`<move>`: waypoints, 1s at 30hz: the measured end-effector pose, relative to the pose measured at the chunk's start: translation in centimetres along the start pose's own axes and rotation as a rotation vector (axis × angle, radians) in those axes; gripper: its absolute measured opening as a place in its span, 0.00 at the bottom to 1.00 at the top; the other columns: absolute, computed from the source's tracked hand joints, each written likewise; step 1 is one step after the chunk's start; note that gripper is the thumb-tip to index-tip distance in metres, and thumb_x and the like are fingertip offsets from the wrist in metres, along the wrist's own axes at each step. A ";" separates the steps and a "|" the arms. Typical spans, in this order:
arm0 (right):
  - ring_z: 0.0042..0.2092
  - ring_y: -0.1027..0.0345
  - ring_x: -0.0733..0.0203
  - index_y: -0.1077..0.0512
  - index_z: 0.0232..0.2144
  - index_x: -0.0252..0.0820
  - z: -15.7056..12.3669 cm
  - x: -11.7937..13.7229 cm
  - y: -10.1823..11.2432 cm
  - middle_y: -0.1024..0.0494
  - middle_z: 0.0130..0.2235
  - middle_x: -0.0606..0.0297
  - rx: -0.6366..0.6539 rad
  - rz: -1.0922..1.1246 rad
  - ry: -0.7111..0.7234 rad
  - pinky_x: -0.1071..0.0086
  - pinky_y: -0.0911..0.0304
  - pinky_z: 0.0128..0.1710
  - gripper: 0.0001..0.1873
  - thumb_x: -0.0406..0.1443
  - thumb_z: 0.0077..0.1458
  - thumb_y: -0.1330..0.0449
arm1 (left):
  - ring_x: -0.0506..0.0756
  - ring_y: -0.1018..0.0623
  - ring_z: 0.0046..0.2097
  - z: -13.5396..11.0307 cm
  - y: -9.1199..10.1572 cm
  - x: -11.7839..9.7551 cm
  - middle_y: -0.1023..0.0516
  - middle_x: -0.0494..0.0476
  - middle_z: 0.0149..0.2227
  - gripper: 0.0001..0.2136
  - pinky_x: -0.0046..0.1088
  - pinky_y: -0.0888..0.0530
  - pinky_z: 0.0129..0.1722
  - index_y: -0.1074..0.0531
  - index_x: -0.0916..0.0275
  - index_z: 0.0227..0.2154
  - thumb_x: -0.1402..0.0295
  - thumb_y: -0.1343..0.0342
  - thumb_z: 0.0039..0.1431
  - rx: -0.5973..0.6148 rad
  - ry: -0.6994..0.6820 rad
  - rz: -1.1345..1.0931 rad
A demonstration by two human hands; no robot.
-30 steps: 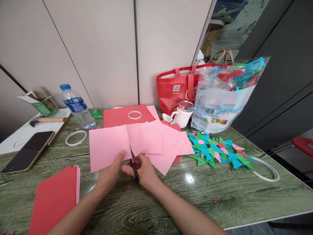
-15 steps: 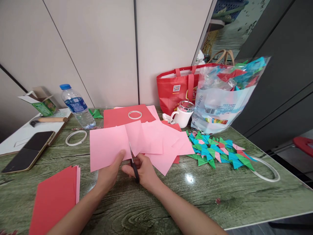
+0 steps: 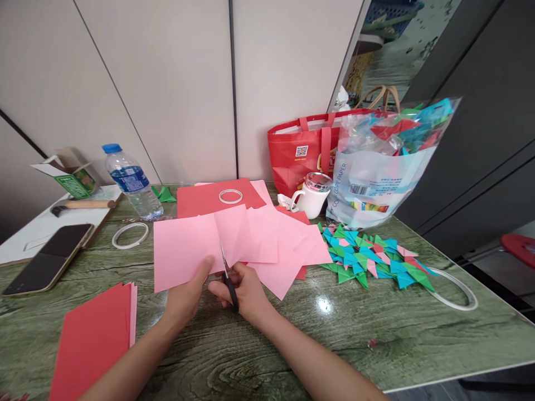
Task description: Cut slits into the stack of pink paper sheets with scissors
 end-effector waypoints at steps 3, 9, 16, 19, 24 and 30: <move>0.16 0.44 0.70 0.38 0.24 0.38 0.0 0.0 0.0 0.37 0.14 0.75 -0.015 -0.003 -0.014 0.74 0.48 0.17 0.17 0.42 0.36 0.36 | 0.55 0.28 0.42 0.1 -0.1 0.1 0.26 0.59 0.39 0.14 0.31 0.36 0.47 0.31 0.63 0.33 0.58 0.48 0.48 0.010 0.005 0.008; 0.15 0.45 0.71 0.37 0.25 0.38 0.2 -0.5 0.0 0.38 0.13 0.77 -0.001 0.015 -0.010 0.74 0.45 0.18 0.16 0.41 0.37 0.36 | 0.55 0.28 0.41 0.2 0.1 0.4 0.26 0.59 0.40 0.15 0.30 0.35 0.46 0.31 0.62 0.33 0.57 0.47 0.46 -0.003 0.006 -0.010; 0.14 0.45 0.72 0.37 0.26 0.38 0.3 -0.8 0.2 0.38 0.13 0.78 -0.006 0.046 -0.014 0.72 0.41 0.21 0.16 0.40 0.37 0.35 | 0.56 0.29 0.45 0.2 0.0 0.5 0.27 0.60 0.43 0.18 0.31 0.37 0.48 0.32 0.62 0.37 0.55 0.48 0.47 0.024 -0.007 -0.014; 0.14 0.45 0.71 0.37 0.25 0.38 0.2 -0.8 0.2 0.37 0.13 0.77 -0.003 0.053 -0.012 0.72 0.41 0.22 0.17 0.40 0.37 0.35 | 0.56 0.30 0.46 0.2 -0.1 0.5 0.28 0.60 0.44 0.19 0.31 0.38 0.50 0.32 0.62 0.38 0.55 0.48 0.47 0.036 -0.001 -0.004; 0.14 0.45 0.71 0.37 0.25 0.37 0.2 -1.1 0.2 0.37 0.12 0.77 0.007 0.059 0.001 0.71 0.41 0.22 0.17 0.41 0.37 0.36 | 0.57 0.30 0.47 0.1 -0.1 0.2 0.28 0.61 0.44 0.17 0.33 0.40 0.51 0.32 0.63 0.36 0.56 0.48 0.47 0.033 0.025 0.031; 0.14 0.45 0.72 0.37 0.26 0.38 0.4 -1.2 0.2 0.37 0.13 0.77 0.057 0.094 0.028 0.72 0.40 0.22 0.15 0.42 0.41 0.37 | 0.58 0.29 0.46 0.4 0.1 0.9 0.27 0.62 0.44 0.20 0.37 0.39 0.51 0.31 0.64 0.37 0.55 0.46 0.45 -0.015 0.042 0.009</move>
Point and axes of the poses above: each hand's wrist, its own z-axis towards the middle knuckle, its own y-axis out of the back of the hand, x = y × z, the point moved 6 cm from there along z, towards the middle knuckle
